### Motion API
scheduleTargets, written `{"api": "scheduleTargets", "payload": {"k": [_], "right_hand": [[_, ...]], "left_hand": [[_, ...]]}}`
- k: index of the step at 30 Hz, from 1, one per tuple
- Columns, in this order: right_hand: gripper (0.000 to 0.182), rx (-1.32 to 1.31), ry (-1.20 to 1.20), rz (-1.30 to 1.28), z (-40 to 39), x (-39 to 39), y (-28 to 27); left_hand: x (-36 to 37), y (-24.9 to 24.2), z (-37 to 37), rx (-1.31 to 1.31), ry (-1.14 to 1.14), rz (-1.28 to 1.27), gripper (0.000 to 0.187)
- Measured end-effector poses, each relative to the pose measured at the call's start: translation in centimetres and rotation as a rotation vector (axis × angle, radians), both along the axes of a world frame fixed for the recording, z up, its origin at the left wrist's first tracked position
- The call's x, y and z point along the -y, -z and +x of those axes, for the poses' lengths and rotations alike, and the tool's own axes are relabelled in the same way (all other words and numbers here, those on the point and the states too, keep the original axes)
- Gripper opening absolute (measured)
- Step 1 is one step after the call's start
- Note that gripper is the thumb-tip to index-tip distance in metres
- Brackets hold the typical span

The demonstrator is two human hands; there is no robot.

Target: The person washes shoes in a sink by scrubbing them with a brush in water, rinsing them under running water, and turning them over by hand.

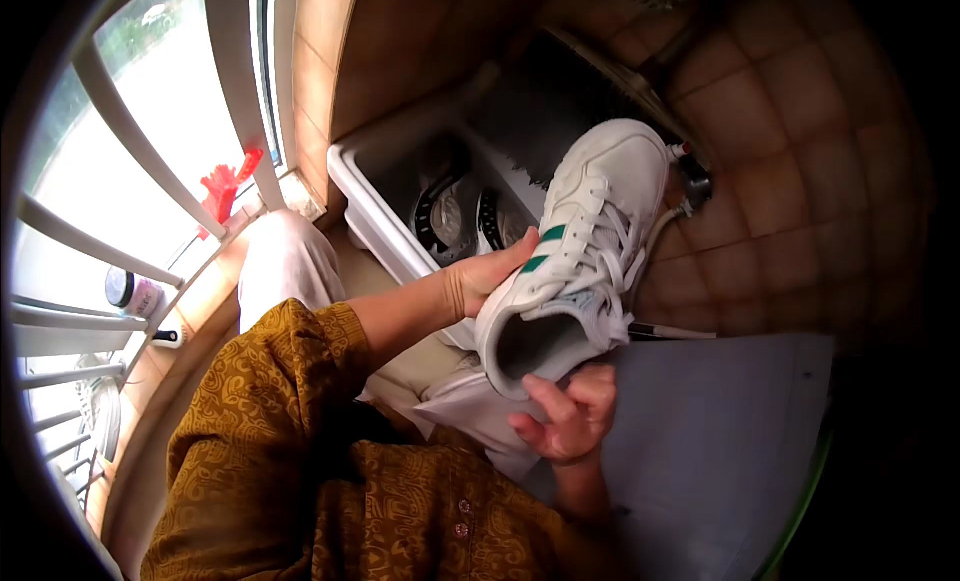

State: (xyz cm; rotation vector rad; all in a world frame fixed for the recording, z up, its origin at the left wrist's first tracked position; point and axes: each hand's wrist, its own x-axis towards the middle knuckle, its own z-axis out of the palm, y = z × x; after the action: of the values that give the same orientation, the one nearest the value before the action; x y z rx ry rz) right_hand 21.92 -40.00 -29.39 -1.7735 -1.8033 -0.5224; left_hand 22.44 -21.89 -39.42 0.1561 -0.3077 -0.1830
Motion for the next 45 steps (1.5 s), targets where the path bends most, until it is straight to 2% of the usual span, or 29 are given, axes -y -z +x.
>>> {"api": "scheduleTargets", "payload": {"k": [1, 2, 3, 4, 6, 8, 13, 15, 16, 19, 20, 24, 29, 32, 35, 37, 38, 39, 41, 42, 43, 45], "right_hand": [[0.029, 0.030, -0.027, -0.009, 0.0, 0.1, 0.4], [0.029, 0.018, -0.001, -0.012, -0.3, 0.1, 1.0], [0.029, 0.019, -0.003, -0.028, -0.3, 0.1, 1.3], [0.030, 0.024, 0.005, -0.038, -0.2, 0.1, 1.6], [0.029, 0.030, -0.001, -0.054, 0.1, 0.3, 1.9], [0.026, 0.033, -0.010, -0.042, 0.1, 0.1, 2.1], [0.020, 0.061, -0.003, -0.006, -0.4, -0.7, 2.1], [0.018, 0.061, 0.056, -0.004, -0.5, -1.0, 2.2], [0.018, 0.060, 0.055, -0.006, -0.5, -1.2, 2.1], [0.017, 0.049, 0.063, -0.050, -0.4, -1.4, 2.1], [0.017, 0.072, 0.049, -0.077, -0.4, -1.3, 2.3], [0.017, 0.075, 0.051, -0.078, -0.5, -1.6, 2.6], [0.017, 0.037, 0.063, -0.066, -0.2, -1.4, 2.7], [0.017, 0.012, 0.162, -0.066, 0.3, -0.8, 2.5], [0.021, -0.021, 0.302, -0.041, 1.1, -0.3, 2.2], [0.024, -0.310, 0.296, -0.104, 1.4, -1.3, 1.3], [0.028, -0.575, 0.364, -0.130, 1.0, -1.9, 1.2], [0.023, -0.715, 0.366, -0.196, 1.6, -1.7, 2.1], [0.025, -0.841, 0.350, -0.466, 3.1, -1.6, 3.2], [0.028, -0.876, 0.324, -0.403, 4.1, -1.5, 4.9], [0.028, -0.875, 0.319, -0.386, 4.4, -1.3, 6.2], [0.030, -0.449, 0.301, -0.206, 4.1, -1.9, 7.1]], "left_hand": [[0.0, -0.1, 0.0, -0.063, -0.056, 0.033, 0.062], [0.1, 0.4, 0.6, 0.004, 0.104, -0.225, 0.059], [0.2, 0.7, 0.9, 0.067, 0.161, -0.346, 0.049], [0.3, 1.2, 1.5, 0.232, 0.151, -0.347, 0.056], [0.3, 0.6, 1.5, 0.402, 0.134, -0.359, 0.063], [0.2, -0.3, 0.7, 0.119, 0.179, -0.368, 0.030], [1.2, 0.4, 0.7, 0.102, 0.210, -0.385, 0.031], [1.7, 1.0, 0.9, -0.051, 0.138, -0.119, 0.063], [2.2, 2.3, 1.7, 0.082, 0.219, -0.277, 0.056], [3.0, 2.9, 2.0, -0.060, 0.241, -0.284, 0.047], [2.6, 1.4, 1.3, -0.017, 0.306, -0.362, 0.041], [2.6, 2.4, 1.9, -0.005, 0.315, -0.376, 0.042], [1.3, 2.2, 1.8, 0.223, 0.367, -0.486, 0.053], [0.1, 1.4, 1.8, -0.103, 0.067, -0.119, 0.060], [-1.7, 0.6, 0.9, -0.209, -0.068, 0.232, 0.055], [-2.1, 0.0, 0.3, -0.276, -0.144, 0.360, 0.053], [-2.1, -0.1, 0.1, -0.243, -0.170, 0.429, 0.053], [-1.9, -0.1, -0.1, -0.208, -0.196, 0.496, 0.053], [-1.4, -0.7, -0.7, -0.168, -0.168, 0.526, 0.057], [-1.1, -0.9, -0.8, -0.167, -0.210, 0.553, 0.057], [-0.9, -1.0, -0.8, -0.163, -0.255, 0.579, 0.057], [-0.6, -1.1, -0.8, -0.180, -0.295, 0.568, 0.056]]}}
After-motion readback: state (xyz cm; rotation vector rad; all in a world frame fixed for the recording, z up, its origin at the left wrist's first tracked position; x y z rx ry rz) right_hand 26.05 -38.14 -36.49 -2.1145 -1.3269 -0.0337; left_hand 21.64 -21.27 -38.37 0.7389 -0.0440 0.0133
